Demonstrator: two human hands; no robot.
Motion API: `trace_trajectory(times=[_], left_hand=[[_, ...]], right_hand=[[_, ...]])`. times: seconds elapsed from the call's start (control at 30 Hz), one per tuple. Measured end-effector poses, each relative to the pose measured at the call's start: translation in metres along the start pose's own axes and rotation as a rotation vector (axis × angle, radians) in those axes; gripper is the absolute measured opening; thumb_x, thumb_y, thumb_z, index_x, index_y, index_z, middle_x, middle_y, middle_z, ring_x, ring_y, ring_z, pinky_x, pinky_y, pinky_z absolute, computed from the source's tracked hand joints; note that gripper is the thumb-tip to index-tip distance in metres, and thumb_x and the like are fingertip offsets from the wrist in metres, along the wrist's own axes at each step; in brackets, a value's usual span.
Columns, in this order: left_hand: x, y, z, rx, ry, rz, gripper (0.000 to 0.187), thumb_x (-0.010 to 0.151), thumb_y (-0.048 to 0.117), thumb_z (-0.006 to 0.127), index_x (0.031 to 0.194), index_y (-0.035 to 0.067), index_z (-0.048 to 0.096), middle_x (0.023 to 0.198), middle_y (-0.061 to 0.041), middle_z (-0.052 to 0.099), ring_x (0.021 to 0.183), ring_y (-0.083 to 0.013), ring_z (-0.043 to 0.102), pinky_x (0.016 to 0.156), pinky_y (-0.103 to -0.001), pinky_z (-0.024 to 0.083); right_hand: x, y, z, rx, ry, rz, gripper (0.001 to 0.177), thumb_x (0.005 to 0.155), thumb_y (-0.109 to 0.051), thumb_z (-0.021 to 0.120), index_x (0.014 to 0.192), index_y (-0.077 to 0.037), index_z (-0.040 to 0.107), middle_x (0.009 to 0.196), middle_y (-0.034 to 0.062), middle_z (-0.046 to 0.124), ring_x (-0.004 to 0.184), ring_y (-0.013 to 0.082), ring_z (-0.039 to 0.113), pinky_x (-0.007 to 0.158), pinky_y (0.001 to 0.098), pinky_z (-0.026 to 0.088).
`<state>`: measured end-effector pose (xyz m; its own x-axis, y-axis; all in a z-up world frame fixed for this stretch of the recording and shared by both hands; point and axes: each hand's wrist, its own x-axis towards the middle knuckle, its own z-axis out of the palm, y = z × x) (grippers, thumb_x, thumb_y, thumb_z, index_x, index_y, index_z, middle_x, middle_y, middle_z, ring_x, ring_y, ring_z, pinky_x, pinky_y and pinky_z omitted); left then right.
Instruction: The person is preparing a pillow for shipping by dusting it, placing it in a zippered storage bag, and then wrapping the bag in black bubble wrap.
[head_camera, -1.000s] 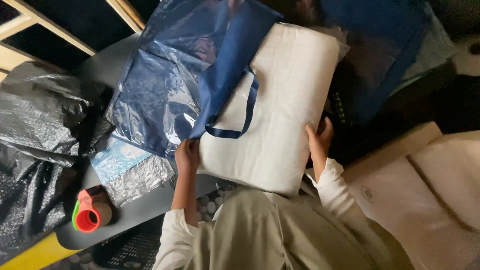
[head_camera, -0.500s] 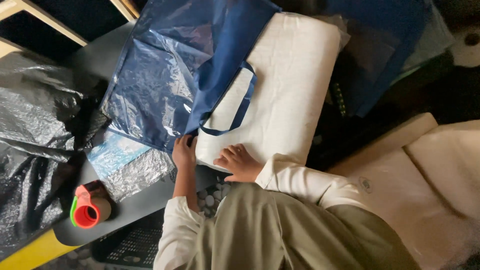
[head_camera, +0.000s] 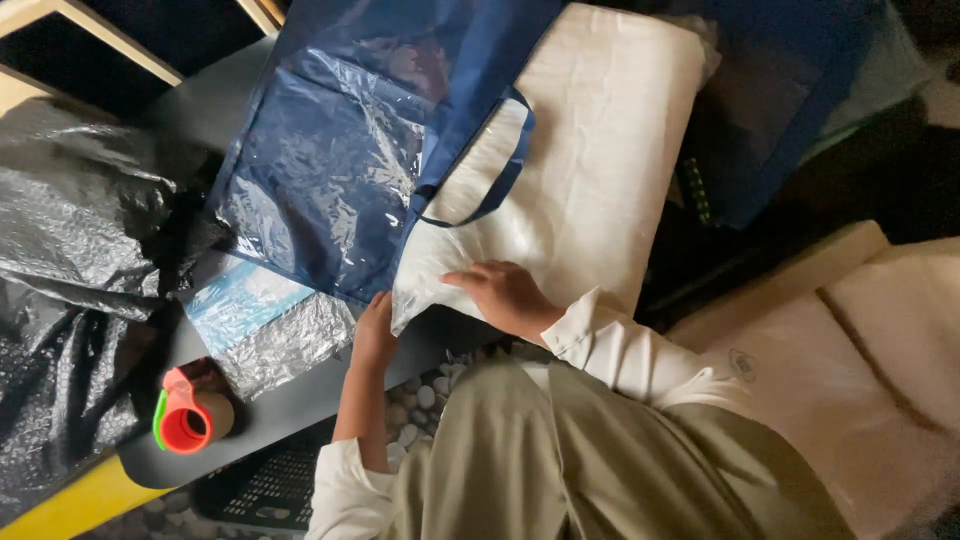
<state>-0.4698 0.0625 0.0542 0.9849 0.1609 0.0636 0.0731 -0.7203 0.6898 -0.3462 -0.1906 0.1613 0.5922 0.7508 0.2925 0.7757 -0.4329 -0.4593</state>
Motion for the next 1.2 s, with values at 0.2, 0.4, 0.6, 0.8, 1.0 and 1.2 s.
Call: trace_trajectory(times=[0.2,0.4,0.6,0.8,1.0,1.2], left_hand=[[0.004,0.004,0.027,0.091,-0.148,-0.302,0.029,0.085,0.028,0.069,0.085,0.000,0.067,0.075,-0.027,0.066,0.078,-0.0509,0.067,0.065,-0.060,0.051],[0.005,0.022,0.032,0.443,-0.162,-0.127,0.029,0.075,0.035,0.072,0.065,0.009,0.067,0.057,-0.012,0.060,0.053,-0.0359,0.066,0.050,-0.046,0.054],[-0.029,0.042,-0.007,0.617,0.129,0.096,0.030,0.077,0.046,0.073,0.074,0.019,0.060,0.053,-0.004,0.058,0.046,-0.0283,0.062,0.044,-0.040,0.049],[-0.029,0.044,-0.012,0.570,0.113,0.185,0.013,0.093,0.033,0.066,0.086,0.021,0.067,0.076,-0.001,0.069,0.053,-0.0257,0.068,0.049,-0.037,0.053],[-0.012,0.009,0.037,0.516,0.134,0.494,0.008,0.089,0.024,0.065,0.083,0.018,0.067,0.080,0.000,0.063,0.064,-0.0264,0.068,0.058,-0.037,0.052],[-0.020,0.075,0.050,0.295,0.102,0.827,0.018,0.094,0.021,0.056,0.087,0.017,0.072,0.088,-0.002,0.063,0.079,-0.0240,0.069,0.078,-0.040,0.055]], right_hand=[[0.007,0.006,-0.016,0.082,-0.098,0.008,0.043,0.092,-0.005,0.062,0.130,-0.022,0.068,0.091,0.0094,0.071,0.081,0.0313,0.072,0.070,0.0448,0.059],[0.007,0.008,-0.017,0.082,-0.134,0.067,0.038,0.097,-0.008,0.058,0.129,-0.026,0.068,0.083,0.0051,0.067,0.079,0.0291,0.070,0.070,0.0417,0.058],[0.007,0.026,-0.015,0.122,-0.134,0.130,0.039,0.101,-0.012,0.054,0.133,-0.032,0.066,0.086,0.0029,0.066,0.083,0.0279,0.071,0.074,0.0409,0.058],[0.003,0.018,0.010,0.083,-0.130,0.113,0.044,0.097,-0.012,0.059,0.134,-0.034,0.066,0.080,0.0024,0.063,0.078,0.0278,0.070,0.069,0.0419,0.060],[0.015,0.018,0.067,-0.146,-0.034,-0.058,0.038,0.090,-0.013,0.067,0.122,-0.030,0.072,0.070,-0.0023,0.057,0.066,0.0193,0.067,0.058,0.0356,0.058],[0.055,0.039,0.135,0.020,-0.158,0.190,0.003,0.085,-0.023,0.068,0.083,-0.021,0.070,0.073,0.0012,0.062,0.073,0.0262,0.070,0.064,0.0416,0.059]])
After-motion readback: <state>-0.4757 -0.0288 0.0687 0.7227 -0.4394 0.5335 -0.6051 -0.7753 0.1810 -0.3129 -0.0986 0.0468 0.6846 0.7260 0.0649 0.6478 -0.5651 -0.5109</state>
